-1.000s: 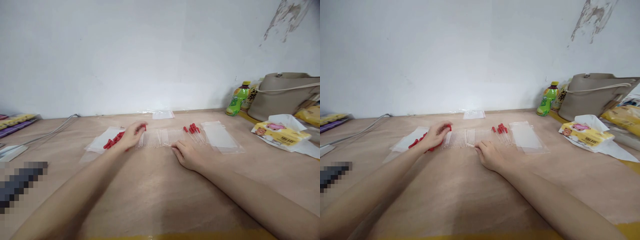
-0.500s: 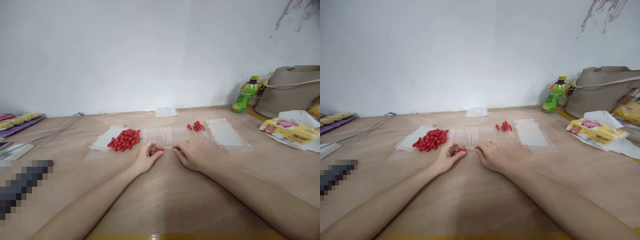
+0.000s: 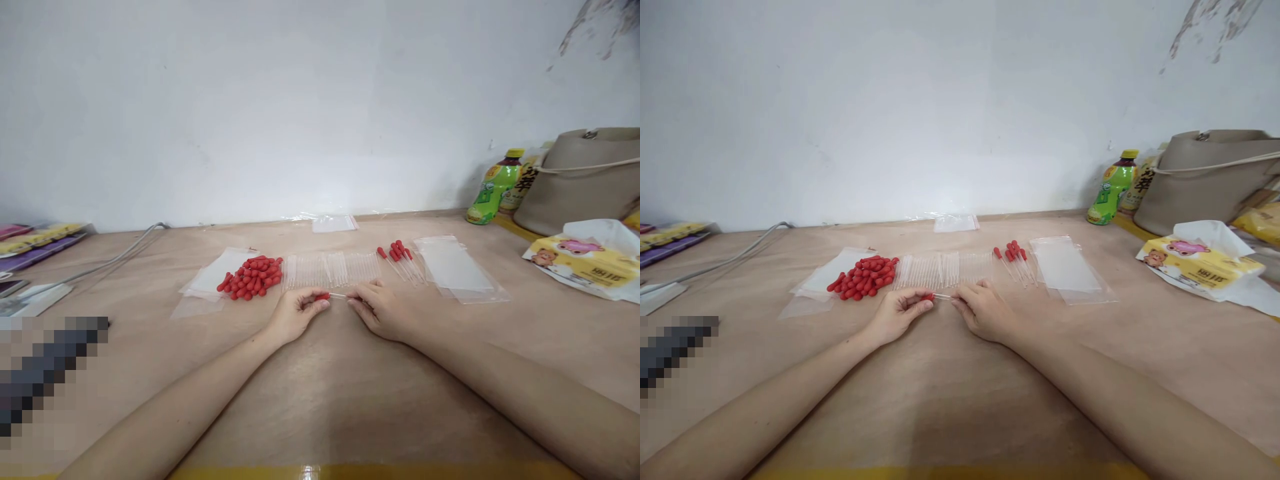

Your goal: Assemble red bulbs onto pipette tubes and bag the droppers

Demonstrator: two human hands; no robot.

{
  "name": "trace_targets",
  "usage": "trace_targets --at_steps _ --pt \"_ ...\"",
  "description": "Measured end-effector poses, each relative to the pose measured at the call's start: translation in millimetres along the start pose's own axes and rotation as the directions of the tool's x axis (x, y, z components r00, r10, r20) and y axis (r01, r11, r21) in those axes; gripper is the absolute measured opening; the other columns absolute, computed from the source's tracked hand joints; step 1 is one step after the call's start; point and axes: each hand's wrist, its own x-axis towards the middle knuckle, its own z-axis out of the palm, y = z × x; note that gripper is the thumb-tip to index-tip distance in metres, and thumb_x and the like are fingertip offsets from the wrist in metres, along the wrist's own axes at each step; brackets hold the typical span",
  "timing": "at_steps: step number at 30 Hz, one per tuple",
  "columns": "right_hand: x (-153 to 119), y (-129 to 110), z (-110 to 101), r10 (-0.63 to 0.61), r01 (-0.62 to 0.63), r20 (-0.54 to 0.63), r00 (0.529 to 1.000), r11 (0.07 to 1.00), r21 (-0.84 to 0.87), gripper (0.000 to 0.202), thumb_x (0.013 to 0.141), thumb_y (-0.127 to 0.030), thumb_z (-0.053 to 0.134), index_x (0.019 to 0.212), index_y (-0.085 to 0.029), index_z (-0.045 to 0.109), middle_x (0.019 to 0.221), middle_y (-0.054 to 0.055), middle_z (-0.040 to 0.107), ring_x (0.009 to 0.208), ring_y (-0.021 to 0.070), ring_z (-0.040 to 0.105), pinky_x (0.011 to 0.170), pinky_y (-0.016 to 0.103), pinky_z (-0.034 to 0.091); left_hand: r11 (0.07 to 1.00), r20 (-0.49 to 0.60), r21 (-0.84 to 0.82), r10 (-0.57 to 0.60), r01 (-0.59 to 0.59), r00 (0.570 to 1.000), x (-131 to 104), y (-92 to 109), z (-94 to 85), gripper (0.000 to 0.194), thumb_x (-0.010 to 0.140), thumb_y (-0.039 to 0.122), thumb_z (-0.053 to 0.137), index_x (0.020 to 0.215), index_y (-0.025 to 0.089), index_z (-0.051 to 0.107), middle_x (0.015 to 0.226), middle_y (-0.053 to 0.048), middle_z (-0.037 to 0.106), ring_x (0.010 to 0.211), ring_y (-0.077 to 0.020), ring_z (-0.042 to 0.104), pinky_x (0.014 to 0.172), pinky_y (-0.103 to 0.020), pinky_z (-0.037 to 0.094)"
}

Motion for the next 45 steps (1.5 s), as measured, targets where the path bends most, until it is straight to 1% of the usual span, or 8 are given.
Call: trace_targets --at_steps 5,10,15,21,26,32,37,45 --pt "5 -9 -22 0.055 -0.052 0.1 0.994 0.998 -0.036 0.017 0.084 -0.021 0.044 0.082 -0.02 0.061 0.073 0.002 0.063 0.064 0.0125 0.053 0.064 0.026 0.034 0.985 0.028 0.156 0.069 -0.073 0.997 -4 8 -1.0 0.018 0.078 0.028 0.056 0.086 0.015 0.065 0.079 -0.003 0.066 0.073 -0.0151 0.059 0.068 -0.025 0.046" --pt "3 13 -9 -0.061 0.055 0.116 0.991 0.997 0.049 0.017 0.083 -0.019 0.046 0.086 -0.021 0.063 0.079 0.0 0.066 0.069 0.0119 0.055 0.074 0.029 0.033 0.984 0.101 0.172 0.037 -0.054 0.994 -7 13 -0.1 0.018 0.078 0.027 0.054 0.085 0.014 0.065 0.068 -0.001 0.062 0.059 -0.0111 0.055 0.057 -0.021 0.044" --pt "3 18 -5 -0.109 0.117 0.102 0.989 0.99 -0.078 0.021 0.084 -0.019 0.044 0.086 -0.021 0.065 0.076 0.001 0.066 0.067 0.0125 0.054 0.074 0.032 0.029 0.969 0.134 0.24 0.021 -0.053 0.991 -7 15 0.4 0.02 0.08 0.028 0.051 0.085 0.015 0.065 0.063 0.0 0.06 0.055 -0.0099 0.052 0.052 -0.019 0.041" --pt "1 11 -8 -0.125 0.14 0.093 0.988 0.975 -0.174 0.026 0.083 -0.015 0.039 0.085 -0.021 0.064 0.075 0.002 0.066 0.063 0.0132 0.053 0.07 0.033 0.026 0.914 0.071 0.381 0.124 -0.142 0.99 -11 16 2.7 0.02 0.082 0.029 0.049 0.087 0.02 0.065 0.077 -0.001 0.066 0.069 -0.0146 0.059 0.064 -0.024 0.045" --pt "0 9 -8 -0.027 0.031 0.102 0.994 0.999 -0.041 0.022 0.085 -0.02 0.04 0.088 -0.021 0.061 0.078 0.002 0.066 0.066 0.0139 0.053 0.072 0.031 0.032 0.912 0.031 0.357 0.204 -0.202 0.978 -10 16 2.8 0.018 0.08 0.028 0.053 0.093 0.02 0.064 0.088 -0.003 0.067 0.08 -0.0169 0.06 0.073 -0.028 0.047" --pt "2 4 -5 0.141 -0.152 0.102 0.985 0.983 0.103 0.013 0.083 -0.021 0.047 0.082 -0.019 0.059 0.076 0.002 0.065 0.068 0.0139 0.056 0.064 0.027 0.038 0.95 -0.002 0.296 0.11 -0.104 0.994 -5 13 1.6 0.016 0.078 0.028 0.057 0.086 0.016 0.063 0.08 -0.002 0.067 0.07 -0.0143 0.061 0.066 -0.025 0.049" --pt "1 6 1 0.053 -0.056 0.066 0.996 0.997 0.046 0.017 0.084 -0.019 0.042 0.08 -0.019 0.059 0.072 0.002 0.063 0.066 0.0136 0.054 0.068 0.029 0.035 0.94 0.036 0.313 0.135 -0.139 0.99 -6 14 3.3 0.015 0.08 0.026 0.053 0.083 0.017 0.064 0.074 -0.001 0.065 0.067 -0.0135 0.059 0.063 -0.024 0.047" --pt "-2 13 15 -0.054 0.055 0.057 0.997 0.998 -0.012 0.026 0.087 -0.024 0.035 0.069 -0.016 0.053 0.061 0.0 0.057 0.055 0.0106 0.046 0.067 0.028 0.029 0.961 0.044 0.249 0.116 -0.123 0.992 -11 11 6.3 0.017 0.078 0.028 0.055 0.088 0.017 0.064 0.083 -0.003 0.067 0.073 -0.0153 0.061 0.068 -0.026 0.049"
